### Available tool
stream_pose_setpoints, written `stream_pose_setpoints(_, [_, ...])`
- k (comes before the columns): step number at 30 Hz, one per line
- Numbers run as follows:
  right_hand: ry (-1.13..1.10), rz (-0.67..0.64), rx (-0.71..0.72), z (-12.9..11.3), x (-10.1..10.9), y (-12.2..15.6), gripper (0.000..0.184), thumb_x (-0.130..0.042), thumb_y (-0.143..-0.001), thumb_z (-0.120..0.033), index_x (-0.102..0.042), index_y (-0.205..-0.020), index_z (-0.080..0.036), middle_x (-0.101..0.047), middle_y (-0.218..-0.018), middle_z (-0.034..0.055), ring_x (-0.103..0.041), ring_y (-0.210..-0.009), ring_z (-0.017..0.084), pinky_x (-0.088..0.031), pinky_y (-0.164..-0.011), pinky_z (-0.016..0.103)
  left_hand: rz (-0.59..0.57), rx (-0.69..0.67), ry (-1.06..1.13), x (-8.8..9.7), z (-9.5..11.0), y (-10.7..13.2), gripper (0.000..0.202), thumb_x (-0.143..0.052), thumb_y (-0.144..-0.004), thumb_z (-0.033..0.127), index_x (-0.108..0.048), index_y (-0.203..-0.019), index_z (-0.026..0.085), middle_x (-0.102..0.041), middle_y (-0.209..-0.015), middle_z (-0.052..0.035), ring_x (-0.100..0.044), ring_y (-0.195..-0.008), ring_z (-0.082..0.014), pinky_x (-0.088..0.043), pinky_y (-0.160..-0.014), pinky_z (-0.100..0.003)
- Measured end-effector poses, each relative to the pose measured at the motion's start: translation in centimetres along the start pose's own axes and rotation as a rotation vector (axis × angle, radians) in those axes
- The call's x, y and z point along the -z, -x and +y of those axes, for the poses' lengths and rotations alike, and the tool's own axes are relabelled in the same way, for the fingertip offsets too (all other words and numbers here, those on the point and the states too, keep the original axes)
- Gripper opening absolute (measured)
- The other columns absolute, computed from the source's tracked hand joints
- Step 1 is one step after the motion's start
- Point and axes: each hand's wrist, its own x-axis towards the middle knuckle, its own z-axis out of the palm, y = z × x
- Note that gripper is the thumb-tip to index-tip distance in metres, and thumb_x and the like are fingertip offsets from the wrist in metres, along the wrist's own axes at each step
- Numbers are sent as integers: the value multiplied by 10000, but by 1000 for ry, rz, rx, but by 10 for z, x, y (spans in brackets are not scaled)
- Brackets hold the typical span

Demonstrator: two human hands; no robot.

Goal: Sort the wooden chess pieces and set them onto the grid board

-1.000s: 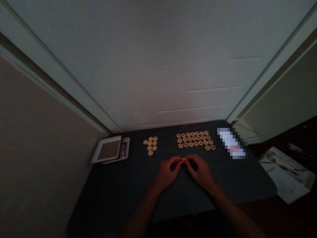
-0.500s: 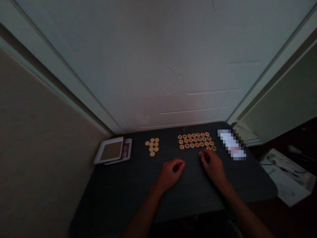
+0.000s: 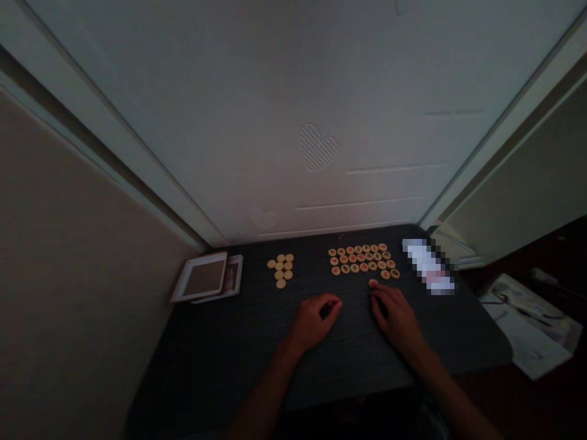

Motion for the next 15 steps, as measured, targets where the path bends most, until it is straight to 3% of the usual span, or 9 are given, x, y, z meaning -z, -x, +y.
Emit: stream_pose_setpoints(15, [42, 3, -41, 3, -3, -5, 142, -516, -971, -226, -648, -1023, -221, -632, -1375, 93, -625, -1114, 285, -513, -967, 502, 10, -14, -28, -1, -2, 0, 172, -586, -966, 345, -718, -980, 235, -767, -874, 3, -711, -793, -147, -549, -763, -256])
